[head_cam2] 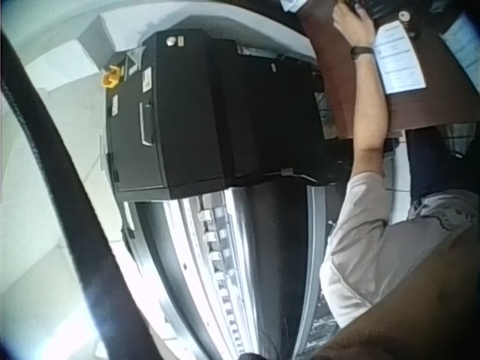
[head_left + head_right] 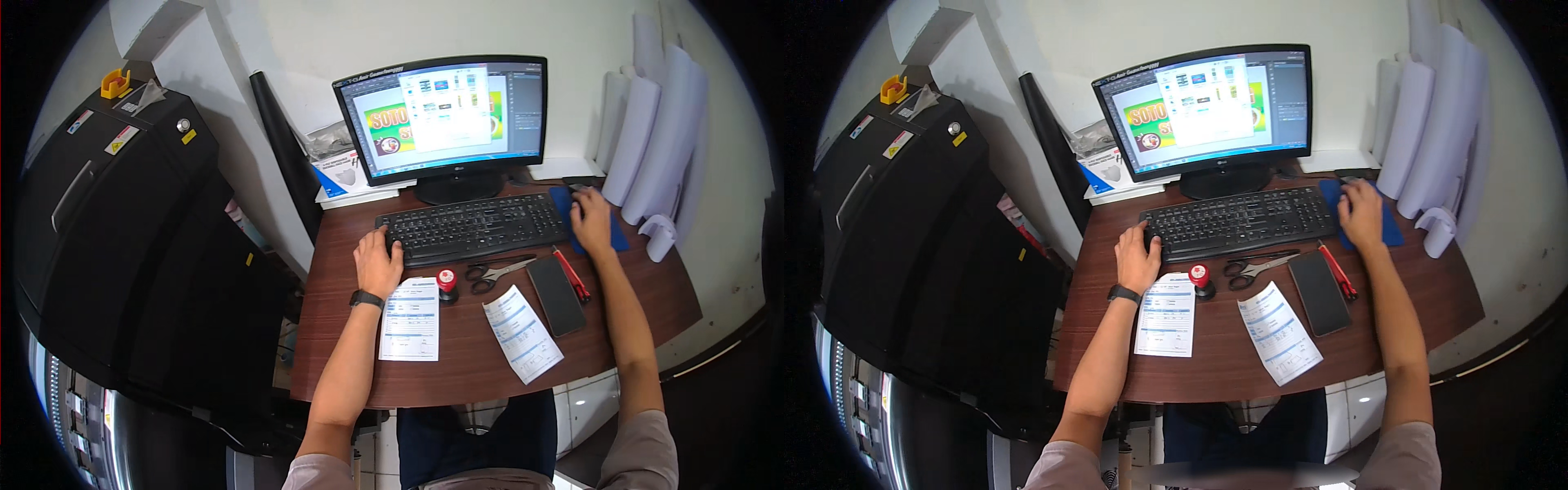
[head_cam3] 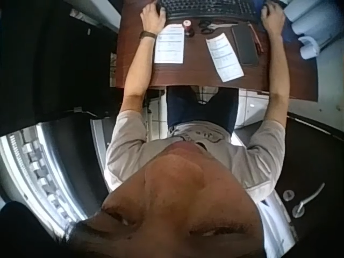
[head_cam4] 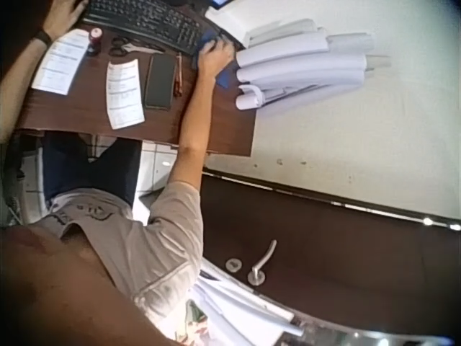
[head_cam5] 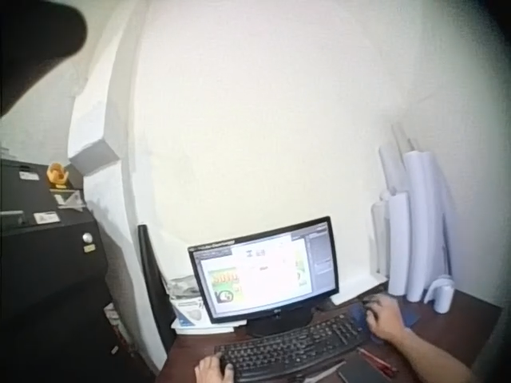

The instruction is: Designing a food banner on a computer using design software.

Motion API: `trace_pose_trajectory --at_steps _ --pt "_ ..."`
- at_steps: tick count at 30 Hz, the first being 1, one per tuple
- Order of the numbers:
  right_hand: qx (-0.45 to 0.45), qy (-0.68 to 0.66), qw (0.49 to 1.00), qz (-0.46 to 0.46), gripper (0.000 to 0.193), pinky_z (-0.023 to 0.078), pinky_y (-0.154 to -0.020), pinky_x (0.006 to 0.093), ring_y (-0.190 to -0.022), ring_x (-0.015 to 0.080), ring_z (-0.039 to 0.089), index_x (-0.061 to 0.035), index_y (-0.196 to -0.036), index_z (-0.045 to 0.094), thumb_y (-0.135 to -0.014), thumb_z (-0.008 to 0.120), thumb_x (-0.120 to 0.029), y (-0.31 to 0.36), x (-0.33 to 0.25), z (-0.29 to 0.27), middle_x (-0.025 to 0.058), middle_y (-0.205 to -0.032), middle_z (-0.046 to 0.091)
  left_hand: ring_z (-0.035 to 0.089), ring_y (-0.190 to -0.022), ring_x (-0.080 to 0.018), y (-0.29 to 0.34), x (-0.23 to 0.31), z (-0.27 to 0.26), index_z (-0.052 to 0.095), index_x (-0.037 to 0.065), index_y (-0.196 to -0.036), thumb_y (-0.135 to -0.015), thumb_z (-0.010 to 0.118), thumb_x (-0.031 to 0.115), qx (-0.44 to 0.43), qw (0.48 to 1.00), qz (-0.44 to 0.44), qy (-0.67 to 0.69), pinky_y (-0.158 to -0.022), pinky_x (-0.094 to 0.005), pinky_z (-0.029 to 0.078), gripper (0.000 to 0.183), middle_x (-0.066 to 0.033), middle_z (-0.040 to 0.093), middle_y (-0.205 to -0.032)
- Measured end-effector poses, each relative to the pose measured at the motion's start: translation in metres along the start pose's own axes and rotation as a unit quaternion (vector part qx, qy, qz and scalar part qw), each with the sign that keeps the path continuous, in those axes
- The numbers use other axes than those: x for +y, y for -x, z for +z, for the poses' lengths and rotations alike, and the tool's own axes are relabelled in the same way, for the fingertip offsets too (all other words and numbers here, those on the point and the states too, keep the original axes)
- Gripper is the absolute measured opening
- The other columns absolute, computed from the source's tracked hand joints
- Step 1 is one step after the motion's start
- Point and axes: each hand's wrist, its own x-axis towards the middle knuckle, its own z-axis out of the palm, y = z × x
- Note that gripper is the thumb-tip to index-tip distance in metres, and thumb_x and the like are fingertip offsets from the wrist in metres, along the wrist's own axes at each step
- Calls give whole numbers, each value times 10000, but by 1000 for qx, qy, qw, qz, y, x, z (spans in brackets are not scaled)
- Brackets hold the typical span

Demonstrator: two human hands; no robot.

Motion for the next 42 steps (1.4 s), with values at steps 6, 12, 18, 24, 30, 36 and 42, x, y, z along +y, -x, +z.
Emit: trace_pose_trajectory --at_steps 6,12,18,24,30,36,42 --pt "-41 -6 998 -45 184 453 -986 449 -1133 323 608 17 -829 705 -890 653 -148 16 -27 -19 141 -1104 686 529 -1263 -347 0 2 1 575 -6 -1368 -973 614 247 3 1000 -4 11 -1087 -471 373 472 -174 620 -1288" --pt "-6 -26 997 -76 210 461 -974 442 -1138 325 605 25 -806 709 -905 658 -154 16 -46 -29 137 -1160 690 524 -1273 -342 0 0 3 573 -3 -1369 -970 614 247 3 1000 2 15 -1110 -473 365 472 -169 613 -1302" --pt "-46 -14 994 -103 230 475 -925 446 -1083 333 607 21 -767 685 -910 663 -158 17 -47 -31 139 -1131 680 527 -1269 -339 2 -1 3 577 -6 -1362 -966 618 244 2 1000 9 7 -1106 -466 371 470 -167 615 -1296" --pt "-40 -36 997 -59 192 454 -811 469 -888 360 561 -7 -810 594 -907 670 -153 14 -49 -30 136 -908 552 533 -1253 -341 1 0 2 580 -6 -1357 -967 621 246 5 1000 8 8 -1089 -467 380 467 -167 619 -1285" --pt "-23 -64 995 -74 184 446 -790 449 -886 356 557 -23 -825 582 -909 673 -158 12 -48 -27 126 -902 549 537 -1243 -351 1 2 0 582 -8 -1354 -971 618 248 4 1000 -7 14 -1064 -472 390 462 -170 622 -1270" --pt "16 -6 996 -91 220 431 -836 465 -909 342 559 -25 -811 601 -921 672 -201 -1 -23 -6 128 -909 572 528 -1263 -356 0 7 -1 571 -9 -1369 -984 604 264 -8 1000 -14 -6 -1074 -475 390 473 -177 604 -1321" --pt "11 80 997 11 288 441 -994 494 -1182 361 558 -19 -1090 638 -918 687 -245 -22 19 17 165 -1193 599 494 -1337 -366 0 9 3 535 -11 -1410 -996 596 282 -28 999 2 -20 -1112 -474 371 511 -190 543 -1443"
